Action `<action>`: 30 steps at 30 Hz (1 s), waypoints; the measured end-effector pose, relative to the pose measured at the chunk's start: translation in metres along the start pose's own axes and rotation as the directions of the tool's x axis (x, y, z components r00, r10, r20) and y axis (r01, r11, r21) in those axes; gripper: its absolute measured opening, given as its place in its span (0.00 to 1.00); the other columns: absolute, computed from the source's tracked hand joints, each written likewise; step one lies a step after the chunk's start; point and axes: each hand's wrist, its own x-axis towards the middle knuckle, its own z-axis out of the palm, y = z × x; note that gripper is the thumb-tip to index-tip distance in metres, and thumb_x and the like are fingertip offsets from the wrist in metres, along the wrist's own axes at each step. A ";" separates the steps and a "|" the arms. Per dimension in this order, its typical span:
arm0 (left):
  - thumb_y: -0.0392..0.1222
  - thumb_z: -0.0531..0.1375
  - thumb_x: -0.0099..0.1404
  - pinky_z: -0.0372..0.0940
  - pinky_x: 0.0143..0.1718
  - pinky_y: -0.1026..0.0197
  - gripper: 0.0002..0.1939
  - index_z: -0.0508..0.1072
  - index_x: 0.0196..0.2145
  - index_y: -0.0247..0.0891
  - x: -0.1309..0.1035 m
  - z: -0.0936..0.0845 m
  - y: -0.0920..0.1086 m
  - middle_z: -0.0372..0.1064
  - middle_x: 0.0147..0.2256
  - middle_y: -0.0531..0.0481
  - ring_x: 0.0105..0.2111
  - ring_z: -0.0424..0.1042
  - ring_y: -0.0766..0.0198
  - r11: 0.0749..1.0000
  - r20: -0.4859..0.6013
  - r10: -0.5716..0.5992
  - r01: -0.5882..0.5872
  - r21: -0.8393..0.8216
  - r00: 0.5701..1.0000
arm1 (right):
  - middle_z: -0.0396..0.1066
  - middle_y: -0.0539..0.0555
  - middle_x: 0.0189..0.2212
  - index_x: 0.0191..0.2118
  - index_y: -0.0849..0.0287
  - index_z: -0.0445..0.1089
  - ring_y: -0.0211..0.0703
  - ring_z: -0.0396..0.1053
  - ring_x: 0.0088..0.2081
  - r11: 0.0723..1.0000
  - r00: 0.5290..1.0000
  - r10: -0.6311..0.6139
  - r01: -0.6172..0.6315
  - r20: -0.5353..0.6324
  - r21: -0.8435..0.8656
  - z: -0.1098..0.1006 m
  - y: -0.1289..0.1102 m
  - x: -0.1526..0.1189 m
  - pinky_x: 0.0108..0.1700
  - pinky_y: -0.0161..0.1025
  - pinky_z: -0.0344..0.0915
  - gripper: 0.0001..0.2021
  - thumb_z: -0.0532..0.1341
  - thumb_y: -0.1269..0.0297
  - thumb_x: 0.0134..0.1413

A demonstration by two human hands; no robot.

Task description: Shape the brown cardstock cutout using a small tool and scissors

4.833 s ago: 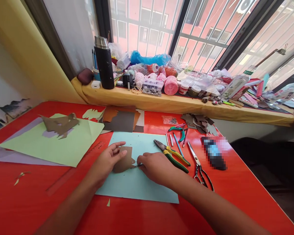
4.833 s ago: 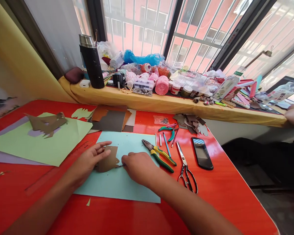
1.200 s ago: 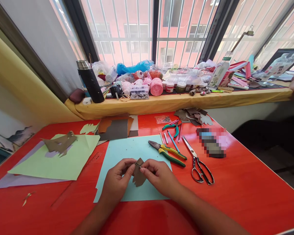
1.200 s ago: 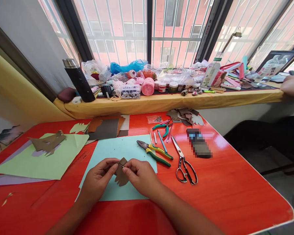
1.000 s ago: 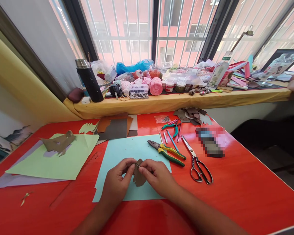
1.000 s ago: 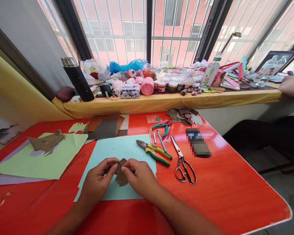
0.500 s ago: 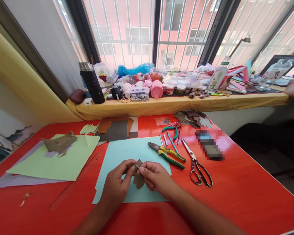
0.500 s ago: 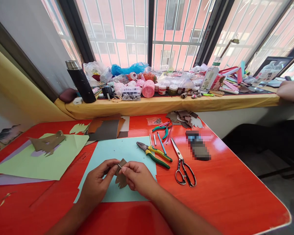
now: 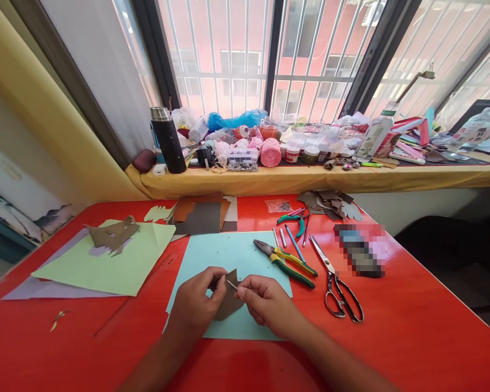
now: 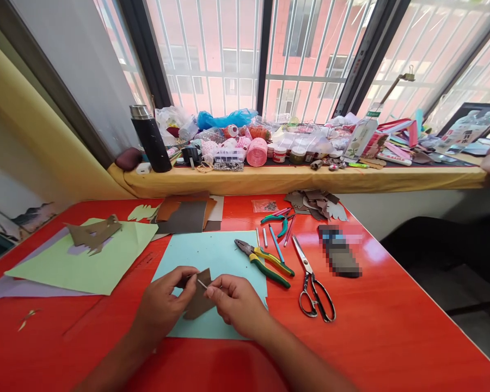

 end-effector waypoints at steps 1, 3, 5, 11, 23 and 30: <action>0.49 0.60 0.67 0.66 0.30 0.63 0.09 0.78 0.36 0.44 0.001 -0.001 -0.001 0.77 0.30 0.52 0.29 0.75 0.59 0.998 -0.003 -0.052 0.051 -0.046 0.999 | 0.52 0.38 0.14 0.36 0.58 0.69 0.30 0.46 0.16 1.000 1.000 0.000 0.000 0.003 -0.007 0.000 0.000 0.000 0.19 0.32 0.43 0.24 0.66 0.38 0.55; 0.52 0.60 0.68 0.67 0.30 0.63 0.12 0.77 0.37 0.43 0.004 -0.003 0.000 0.77 0.30 0.51 0.30 0.74 0.59 0.969 0.029 -0.156 0.159 -0.189 0.987 | 0.52 0.38 0.14 0.36 0.58 0.69 0.30 0.46 0.16 1.000 1.000 -0.019 0.019 -0.012 -0.006 0.000 -0.001 -0.001 0.19 0.32 0.43 0.24 0.66 0.38 0.56; 0.55 0.62 0.67 0.68 0.30 0.63 0.15 0.77 0.37 0.41 0.005 -0.004 0.000 0.76 0.31 0.50 0.30 0.74 0.60 0.909 0.087 -0.224 0.240 -0.342 0.971 | 0.52 0.38 0.15 0.35 0.57 0.68 0.30 0.46 0.17 0.998 0.997 -0.059 0.060 -0.053 0.009 -0.001 -0.001 -0.001 0.19 0.32 0.44 0.24 0.65 0.38 0.57; 0.57 0.67 0.64 0.70 0.31 0.62 0.19 0.79 0.41 0.38 0.003 0.000 0.007 0.76 0.32 0.49 0.29 0.72 0.61 0.711 0.313 -0.253 0.395 -0.582 0.916 | 0.53 0.39 0.14 0.37 0.58 0.69 0.31 0.47 0.17 0.990 0.978 -0.124 0.133 -0.166 0.046 -0.003 -0.001 0.001 0.19 0.32 0.44 0.23 0.65 0.40 0.59; 0.53 0.74 0.58 0.73 0.36 0.56 0.21 0.78 0.44 0.40 0.001 0.011 0.007 0.75 0.39 0.47 0.32 0.74 0.61 0.503 0.463 -0.176 0.484 -0.716 0.869 | 0.56 0.39 0.15 0.35 0.57 0.67 0.30 0.47 0.16 0.994 0.994 -0.081 0.086 -0.069 0.071 0.002 -0.006 -0.003 0.19 0.31 0.45 0.24 0.65 0.38 0.58; 0.60 0.70 0.58 0.64 0.28 0.63 0.21 0.75 0.31 0.37 0.003 0.009 0.008 0.71 0.24 0.52 0.26 0.68 0.63 0.749 0.403 -0.222 0.420 -0.513 0.888 | 0.63 0.44 0.20 0.35 0.58 0.69 0.31 0.53 0.19 0.997 0.991 -0.044 0.051 -0.128 0.055 -0.001 -0.001 0.001 0.20 0.31 0.49 0.26 0.66 0.36 0.54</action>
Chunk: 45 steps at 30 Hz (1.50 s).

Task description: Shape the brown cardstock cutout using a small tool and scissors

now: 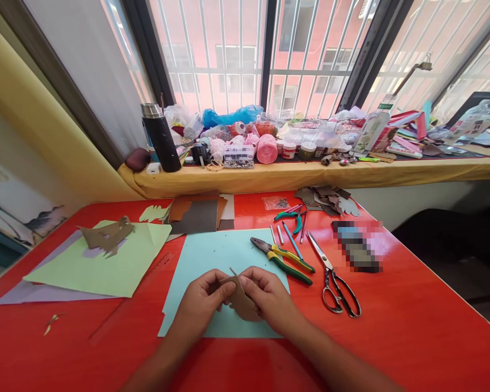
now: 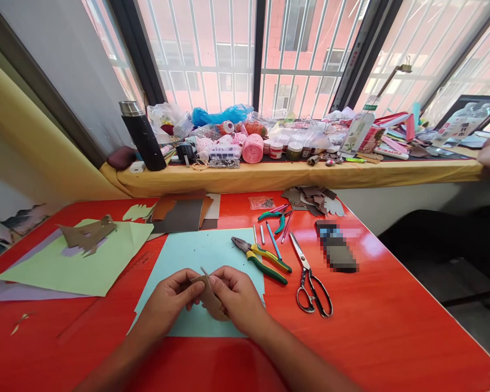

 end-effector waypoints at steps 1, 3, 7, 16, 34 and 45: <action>0.60 0.69 0.59 0.63 0.28 0.63 0.22 0.74 0.29 0.37 0.001 -0.002 -0.001 0.70 0.24 0.52 0.26 0.67 0.63 0.999 -0.042 0.018 -0.016 0.027 0.999 | 0.60 0.42 0.18 0.36 0.58 0.69 0.31 0.52 0.18 1.000 1.000 -0.007 0.007 -0.030 -0.005 -0.002 -0.001 0.000 0.20 0.31 0.48 0.26 0.66 0.36 0.55; 0.61 0.67 0.61 0.62 0.27 0.64 0.22 0.75 0.29 0.37 0.002 -0.006 -0.003 0.68 0.23 0.54 0.25 0.65 0.65 0.998 -0.107 0.036 -0.030 0.056 0.994 | 0.55 0.40 0.15 0.37 0.58 0.70 0.31 0.48 0.17 1.000 0.997 -0.025 0.026 -0.068 0.007 -0.006 -0.004 0.001 0.19 0.31 0.45 0.25 0.66 0.37 0.55; 0.62 0.63 0.66 0.61 0.26 0.63 0.23 0.77 0.39 0.37 0.003 -0.011 -0.003 0.69 0.24 0.54 0.24 0.66 0.64 0.999 -0.133 0.028 -0.021 0.048 0.991 | 0.53 0.38 0.12 0.37 0.59 0.69 0.30 0.44 0.15 0.997 0.994 -0.073 0.073 -0.080 -0.010 -0.012 -0.011 -0.001 0.19 0.31 0.43 0.24 0.64 0.39 0.58; 0.59 0.66 0.64 0.66 0.29 0.62 0.21 0.76 0.41 0.36 0.005 -0.011 -0.002 0.75 0.26 0.50 0.25 0.71 0.63 0.999 -0.063 0.003 -0.005 -0.035 0.998 | 0.54 0.40 0.17 0.36 0.59 0.68 0.31 0.48 0.18 0.997 0.999 -0.048 0.046 -0.023 -0.069 -0.005 -0.005 -0.003 0.20 0.32 0.45 0.25 0.65 0.38 0.57; 0.55 0.66 0.64 0.70 0.32 0.58 0.21 0.77 0.45 0.35 0.004 -0.013 0.001 0.77 0.26 0.50 0.25 0.74 0.60 0.999 -0.110 0.015 -0.018 -0.031 0.994 | 0.55 0.42 0.20 0.38 0.57 0.69 0.32 0.50 0.20 0.992 0.999 -0.048 0.050 0.021 -0.113 -0.006 0.001 -0.003 0.22 0.32 0.48 0.21 0.64 0.42 0.62; 0.53 0.65 0.66 0.70 0.28 0.60 0.15 0.75 0.40 0.38 -0.002 -0.006 0.004 0.77 0.29 0.50 0.25 0.74 0.62 0.996 -0.137 0.084 -0.078 0.045 0.987 | 0.60 0.44 0.21 0.37 0.56 0.70 0.33 0.49 0.20 0.981 0.998 -0.052 0.059 0.041 -0.186 -0.003 -0.001 -0.006 0.23 0.33 0.48 0.17 0.62 0.46 0.64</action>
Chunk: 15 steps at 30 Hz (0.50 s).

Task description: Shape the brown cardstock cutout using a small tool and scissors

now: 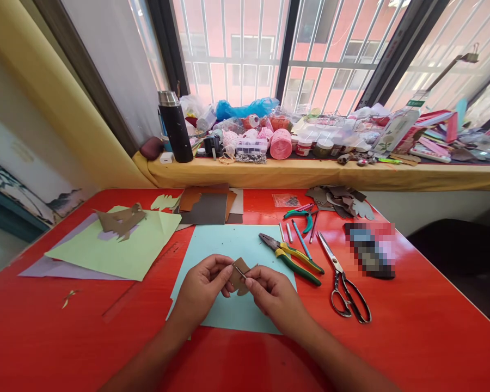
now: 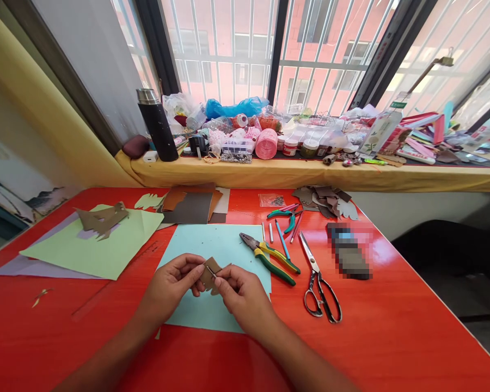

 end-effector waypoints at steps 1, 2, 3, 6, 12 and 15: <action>0.53 0.65 0.66 0.70 0.27 0.60 0.15 0.75 0.39 0.38 -0.001 0.001 0.000 0.77 0.29 0.50 0.25 0.74 0.62 1.000 -0.002 0.000 0.000 0.006 1.000 | 0.61 0.44 0.21 0.37 0.56 0.70 0.33 0.49 0.20 1.000 1.000 -0.002 0.002 -0.002 -0.011 0.000 0.001 0.000 0.23 0.33 0.48 0.17 0.62 0.46 0.64; 0.53 0.65 0.65 0.70 0.27 0.60 0.14 0.74 0.39 0.38 -0.001 0.001 0.000 0.77 0.29 0.51 0.25 0.74 0.62 1.000 -0.002 -0.001 0.001 0.013 1.000 | 0.61 0.45 0.21 0.37 0.57 0.70 0.33 0.50 0.20 1.000 1.000 -0.006 0.006 -0.004 -0.020 0.000 0.002 0.000 0.24 0.33 0.48 0.17 0.62 0.46 0.64; 0.52 0.65 0.65 0.70 0.27 0.61 0.14 0.74 0.38 0.39 -0.002 0.002 0.000 0.76 0.29 0.51 0.25 0.74 0.62 1.000 -0.003 0.000 0.000 0.018 1.000 | 0.62 0.45 0.21 0.37 0.57 0.71 0.33 0.50 0.21 1.000 1.000 -0.010 0.010 -0.006 -0.027 0.000 0.002 0.000 0.24 0.33 0.48 0.17 0.62 0.46 0.65; 0.51 0.64 0.66 0.70 0.27 0.61 0.13 0.73 0.37 0.39 -0.003 0.002 -0.001 0.75 0.27 0.52 0.25 0.74 0.62 0.999 -0.002 0.021 -0.021 0.036 1.000 | 0.63 0.46 0.22 0.37 0.57 0.71 0.34 0.53 0.21 0.999 1.000 -0.018 0.017 -0.016 -0.037 0.001 0.001 0.000 0.24 0.34 0.49 0.18 0.62 0.46 0.64; 0.50 0.62 0.68 0.69 0.29 0.62 0.10 0.73 0.37 0.41 -0.006 0.002 -0.002 0.75 0.29 0.52 0.28 0.74 0.61 0.988 -0.017 0.067 -0.064 0.137 0.998 | 0.67 0.48 0.23 0.36 0.57 0.72 0.38 0.61 0.24 0.999 0.999 0.003 -0.004 -0.034 -0.032 0.003 -0.005 0.000 0.25 0.34 0.51 0.18 0.62 0.45 0.64; 0.47 0.62 0.68 0.68 0.31 0.63 0.07 0.74 0.36 0.43 -0.009 0.002 -0.002 0.75 0.30 0.52 0.30 0.74 0.60 0.946 -0.062 0.149 -0.124 0.299 0.987 | 0.73 0.50 0.27 0.38 0.56 0.73 0.39 0.66 0.27 0.999 0.999 -0.020 0.019 -0.032 -0.044 0.003 -0.004 0.000 0.28 0.34 0.55 0.16 0.61 0.47 0.66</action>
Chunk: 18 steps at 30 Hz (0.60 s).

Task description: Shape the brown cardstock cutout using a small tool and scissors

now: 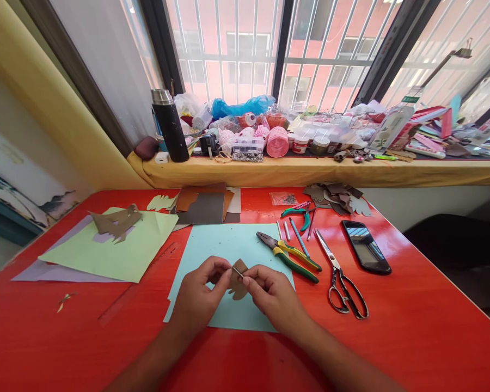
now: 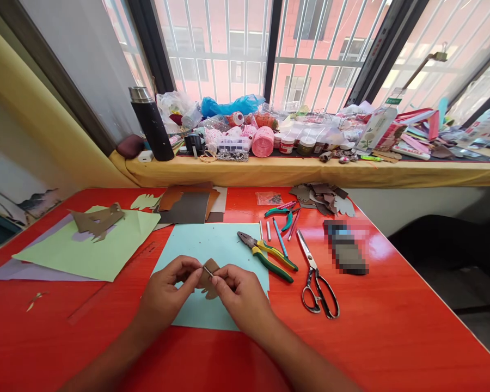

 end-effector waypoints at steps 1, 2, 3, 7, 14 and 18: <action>0.47 0.62 0.67 0.67 0.31 0.63 0.06 0.74 0.35 0.43 -0.001 0.000 0.001 0.75 0.30 0.53 0.31 0.74 0.60 0.998 -0.013 0.033 -0.032 0.060 0.999 | 0.75 0.51 0.29 0.38 0.56 0.73 0.40 0.68 0.28 1.000 1.000 -0.020 0.020 0.001 -0.020 0.000 0.001 0.000 0.29 0.35 0.57 0.16 0.60 0.49 0.67; 0.46 0.62 0.67 0.66 0.31 0.63 0.06 0.74 0.35 0.43 -0.002 0.000 0.001 0.76 0.30 0.53 0.31 0.74 0.60 0.992 -0.012 0.065 -0.064 0.106 0.998 | 0.76 0.52 0.31 0.38 0.56 0.73 0.41 0.69 0.30 0.998 0.999 -0.041 0.041 -0.003 -0.053 0.000 0.001 0.000 0.31 0.35 0.59 0.15 0.60 0.50 0.67; 0.46 0.62 0.67 0.65 0.30 0.63 0.06 0.74 0.34 0.44 -0.003 0.001 0.002 0.76 0.30 0.53 0.30 0.74 0.60 0.987 0.002 0.087 -0.087 0.133 0.996 | 0.76 0.52 0.31 0.38 0.56 0.73 0.41 0.70 0.31 0.993 0.998 -0.061 0.059 -0.012 -0.099 0.000 0.002 0.000 0.32 0.35 0.60 0.15 0.59 0.50 0.68; 0.48 0.60 0.69 0.67 0.33 0.62 0.07 0.73 0.36 0.44 -0.003 0.002 0.002 0.77 0.31 0.52 0.32 0.76 0.58 0.997 0.044 0.036 -0.039 0.070 0.998 | 0.76 0.52 0.31 0.38 0.55 0.73 0.42 0.72 0.32 0.964 0.993 -0.112 0.097 -0.045 -0.248 -0.002 0.007 0.000 0.34 0.35 0.62 0.13 0.58 0.54 0.69; 0.53 0.63 0.67 0.72 0.43 0.55 0.18 0.73 0.49 0.41 0.005 0.000 0.001 0.80 0.33 0.49 0.37 0.78 0.55 0.980 0.131 -0.096 0.117 -0.163 0.987 | 0.67 0.47 0.23 0.38 0.55 0.74 0.38 0.58 0.24 0.900 0.984 -0.169 0.131 -0.056 -0.416 -0.004 0.008 0.000 0.28 0.36 0.52 0.10 0.58 0.57 0.68; 0.56 0.63 0.66 0.72 0.38 0.56 0.16 0.75 0.39 0.40 0.006 -0.001 0.006 0.78 0.31 0.49 0.32 0.77 0.56 0.984 0.100 -0.110 0.122 -0.132 0.989 | 0.63 0.46 0.20 0.37 0.55 0.74 0.38 0.56 0.22 0.886 0.984 -0.170 0.129 -0.053 -0.445 -0.003 0.005 -0.001 0.27 0.36 0.50 0.10 0.59 0.58 0.67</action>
